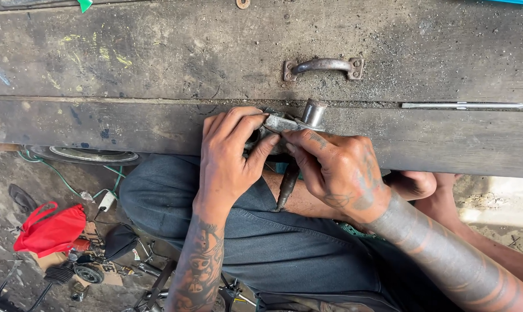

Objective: Cleaning and scraping a metal motorcycle part using a wire brush and a small tool to remove grime.

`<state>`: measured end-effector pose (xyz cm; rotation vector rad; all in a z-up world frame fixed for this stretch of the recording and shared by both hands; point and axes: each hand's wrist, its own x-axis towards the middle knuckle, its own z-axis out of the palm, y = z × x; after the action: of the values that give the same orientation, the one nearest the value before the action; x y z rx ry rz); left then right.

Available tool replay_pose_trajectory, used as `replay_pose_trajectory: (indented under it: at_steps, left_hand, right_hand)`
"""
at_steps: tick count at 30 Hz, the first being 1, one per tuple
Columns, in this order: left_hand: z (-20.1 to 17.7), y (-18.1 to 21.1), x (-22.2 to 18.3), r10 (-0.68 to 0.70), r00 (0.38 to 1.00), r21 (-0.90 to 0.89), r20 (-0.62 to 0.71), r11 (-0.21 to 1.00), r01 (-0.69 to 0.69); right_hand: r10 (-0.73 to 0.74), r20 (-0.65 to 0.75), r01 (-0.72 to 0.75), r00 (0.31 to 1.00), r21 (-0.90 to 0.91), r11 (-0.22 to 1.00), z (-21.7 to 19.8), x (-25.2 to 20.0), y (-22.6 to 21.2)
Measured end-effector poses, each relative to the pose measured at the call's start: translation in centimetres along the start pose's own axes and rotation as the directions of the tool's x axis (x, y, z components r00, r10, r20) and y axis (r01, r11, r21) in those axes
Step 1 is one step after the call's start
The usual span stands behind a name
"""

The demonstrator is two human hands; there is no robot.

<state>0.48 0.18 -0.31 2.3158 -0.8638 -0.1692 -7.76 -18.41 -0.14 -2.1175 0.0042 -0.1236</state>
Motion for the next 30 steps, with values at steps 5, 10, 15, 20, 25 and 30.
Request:
replay_pose_trajectory:
  at_steps: [5,10,15,20,25,30]
  left_hand:
    - [-0.06,0.00,-0.02,0.004,1.000,-0.016,0.003,1.000,-0.004]
    - [0.00,-0.01,-0.02,0.002,1.000,0.007,-0.002,1.000,-0.002]
    - [0.07,-0.14,-0.02,0.002,1.000,0.014,0.006,1.000,-0.002]
    - [0.00,0.00,-0.08,0.004,1.000,0.014,0.007,1.000,-0.004]
    - [-0.01,0.12,-0.06,0.007,1.000,0.035,0.002,0.999,-0.007]
    - [0.27,0.10,-0.10,0.008,1.000,0.055,0.001,0.998,-0.008]
  right_hand:
    - [-0.001,0.003,0.001,1.000,0.007,1.000,-0.17,0.27,-0.07]
    - [-0.008,-0.007,0.008,1.000,0.006,1.000,-0.02,0.16,0.09]
    - [0.001,-0.017,0.000,1.000,0.026,1.000,0.26,-0.02,-0.02]
    - [-0.013,-0.010,0.013,1.000,0.020,1.000,0.10,0.00,-0.04]
    - [0.002,-0.016,-0.001,1.000,0.041,0.999,0.21,-0.21,0.20]
    - [0.005,-0.026,-0.004,1.000,0.037,0.999,0.58,-0.47,0.51]
